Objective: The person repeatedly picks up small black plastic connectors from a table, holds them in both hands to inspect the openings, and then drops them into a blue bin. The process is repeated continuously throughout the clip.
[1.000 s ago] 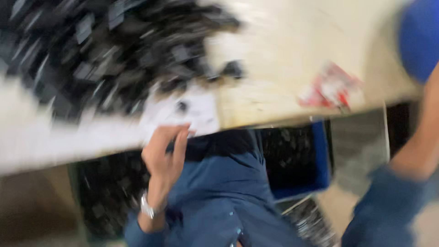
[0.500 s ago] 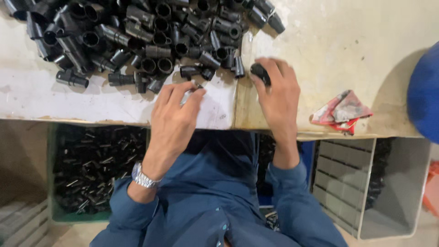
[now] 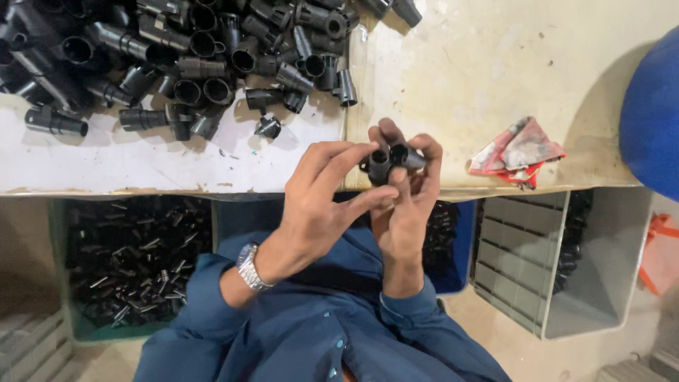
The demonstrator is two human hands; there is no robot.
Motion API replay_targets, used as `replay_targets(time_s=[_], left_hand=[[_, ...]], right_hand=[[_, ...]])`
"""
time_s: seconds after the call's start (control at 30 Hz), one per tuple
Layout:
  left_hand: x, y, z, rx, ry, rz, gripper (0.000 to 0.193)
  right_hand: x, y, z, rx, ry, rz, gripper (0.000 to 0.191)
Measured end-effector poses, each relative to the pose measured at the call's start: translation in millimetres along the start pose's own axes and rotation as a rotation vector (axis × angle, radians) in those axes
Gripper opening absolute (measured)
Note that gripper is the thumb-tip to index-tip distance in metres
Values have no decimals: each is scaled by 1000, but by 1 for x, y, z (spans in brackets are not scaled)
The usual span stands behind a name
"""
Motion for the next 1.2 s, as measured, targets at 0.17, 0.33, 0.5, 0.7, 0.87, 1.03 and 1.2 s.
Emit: replay_targets(time_s=[0.17,0.33,0.5,0.7,0.87,1.03,1.2], left_hand=[[-21,18,3,-72,505,-249,36],[-51,34,4,-59,1206,-630,48],[-56,43,5,-31,1518,-599,38],[-54,46,-5,43,1186,-414,36],[-53,50,-13,1,887,-433,49],[-55,51,-13,-24,899,-471,44],[-56,48,-19,-79,911,-484,45]], right_hand=[[2,9,1,-85,-78,12,47],[3,10,-8,-146,-121,13,37],[16,15,3,-190,-221,107,38],[21,15,15,-174,-16,2,47],[15,14,19,-187,52,22,39],[13,15,27,-199,48,49,38],[12,14,25,-222,114,77,39]])
Point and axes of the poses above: each hand's wrist, its own y-axis away from the middle knuckle, its own z-axis out of the palm, x = y × z, the point moved 5 cm from there along -y, towards the middle knuckle, and after that the axes turned 4 degrees about -z, right-handed, at the moved point
